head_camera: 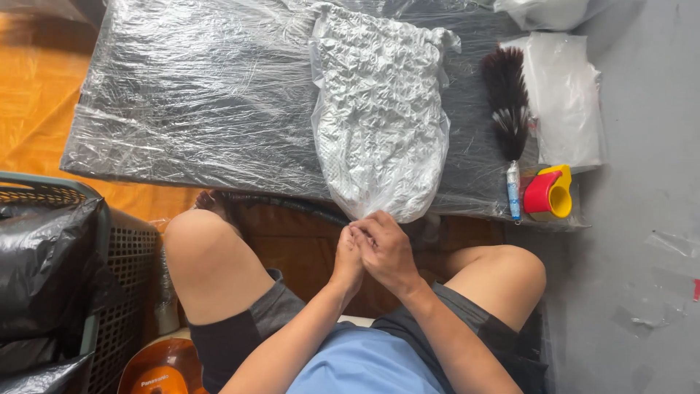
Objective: Vacuum sealing and packing a pillow into a plastic bag using a vacuum cleaner and tape.
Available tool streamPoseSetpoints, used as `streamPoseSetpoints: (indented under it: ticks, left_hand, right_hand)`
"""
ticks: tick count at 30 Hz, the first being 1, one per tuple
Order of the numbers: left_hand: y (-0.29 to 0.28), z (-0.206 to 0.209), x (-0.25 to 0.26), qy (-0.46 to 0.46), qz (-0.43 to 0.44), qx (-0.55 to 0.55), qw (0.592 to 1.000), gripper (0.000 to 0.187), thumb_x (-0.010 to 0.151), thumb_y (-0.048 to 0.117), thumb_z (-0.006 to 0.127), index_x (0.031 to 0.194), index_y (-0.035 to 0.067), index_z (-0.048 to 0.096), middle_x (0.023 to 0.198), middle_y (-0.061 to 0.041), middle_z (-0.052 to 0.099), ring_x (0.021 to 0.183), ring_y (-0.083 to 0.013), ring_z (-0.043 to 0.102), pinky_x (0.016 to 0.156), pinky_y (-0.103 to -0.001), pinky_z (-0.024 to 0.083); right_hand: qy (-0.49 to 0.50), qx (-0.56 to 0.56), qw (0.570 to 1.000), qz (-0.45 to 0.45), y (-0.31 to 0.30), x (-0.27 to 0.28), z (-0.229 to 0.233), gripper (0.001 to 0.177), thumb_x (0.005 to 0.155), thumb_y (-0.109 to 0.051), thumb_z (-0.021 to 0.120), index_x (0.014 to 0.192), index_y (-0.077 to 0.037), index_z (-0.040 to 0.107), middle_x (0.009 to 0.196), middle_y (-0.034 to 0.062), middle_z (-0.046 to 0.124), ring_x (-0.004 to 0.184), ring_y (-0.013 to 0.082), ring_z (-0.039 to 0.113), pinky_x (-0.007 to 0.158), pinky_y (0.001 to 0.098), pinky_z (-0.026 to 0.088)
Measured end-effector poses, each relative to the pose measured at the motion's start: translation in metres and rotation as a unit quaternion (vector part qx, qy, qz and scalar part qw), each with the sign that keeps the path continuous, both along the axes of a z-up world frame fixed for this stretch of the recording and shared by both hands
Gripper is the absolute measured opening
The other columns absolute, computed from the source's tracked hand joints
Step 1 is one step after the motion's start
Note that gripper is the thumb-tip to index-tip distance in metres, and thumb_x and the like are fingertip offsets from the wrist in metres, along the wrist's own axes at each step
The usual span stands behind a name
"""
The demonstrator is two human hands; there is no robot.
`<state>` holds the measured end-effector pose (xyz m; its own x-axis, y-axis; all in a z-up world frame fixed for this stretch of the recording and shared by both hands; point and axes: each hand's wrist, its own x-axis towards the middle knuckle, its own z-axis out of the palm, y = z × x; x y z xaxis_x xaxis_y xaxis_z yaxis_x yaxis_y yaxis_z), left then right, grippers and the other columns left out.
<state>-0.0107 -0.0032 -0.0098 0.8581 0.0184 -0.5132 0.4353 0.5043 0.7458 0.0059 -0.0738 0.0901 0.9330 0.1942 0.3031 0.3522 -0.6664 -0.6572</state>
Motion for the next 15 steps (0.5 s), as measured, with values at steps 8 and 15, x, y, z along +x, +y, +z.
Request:
streamPoseSetpoints:
  ticks: [8,15]
  left_hand:
    - [-0.008,-0.02,0.002,-0.012,-0.001,-0.092,0.996,0.02,0.109,0.028,0.051,0.114,0.008,0.049,0.071,0.0,0.049,0.058,-0.008,0.051,0.048,-0.019,0.045]
    - [-0.006,-0.011,0.001,0.008,0.007,-0.103,0.995,0.019,0.109,0.028,0.052,0.112,0.011,0.048,0.072,0.002,0.047,0.057,-0.0064,0.049,0.047,-0.017,0.042]
  right_hand:
    - [0.22,0.492,0.797,-0.273,-0.03,-0.041,-0.044,0.012,0.105,-0.013,0.06,0.099,-0.006,0.067,0.086,0.001,0.06,0.076,0.0067,0.05,0.059,0.0187,0.041]
    - [0.392,0.586,0.61,-0.362,-0.047,-0.018,-0.117,0.011,0.096,-0.012,0.066,0.101,-0.004,0.072,0.069,-0.0046,0.05,0.063,0.0078,0.051,0.052,0.0183,0.038]
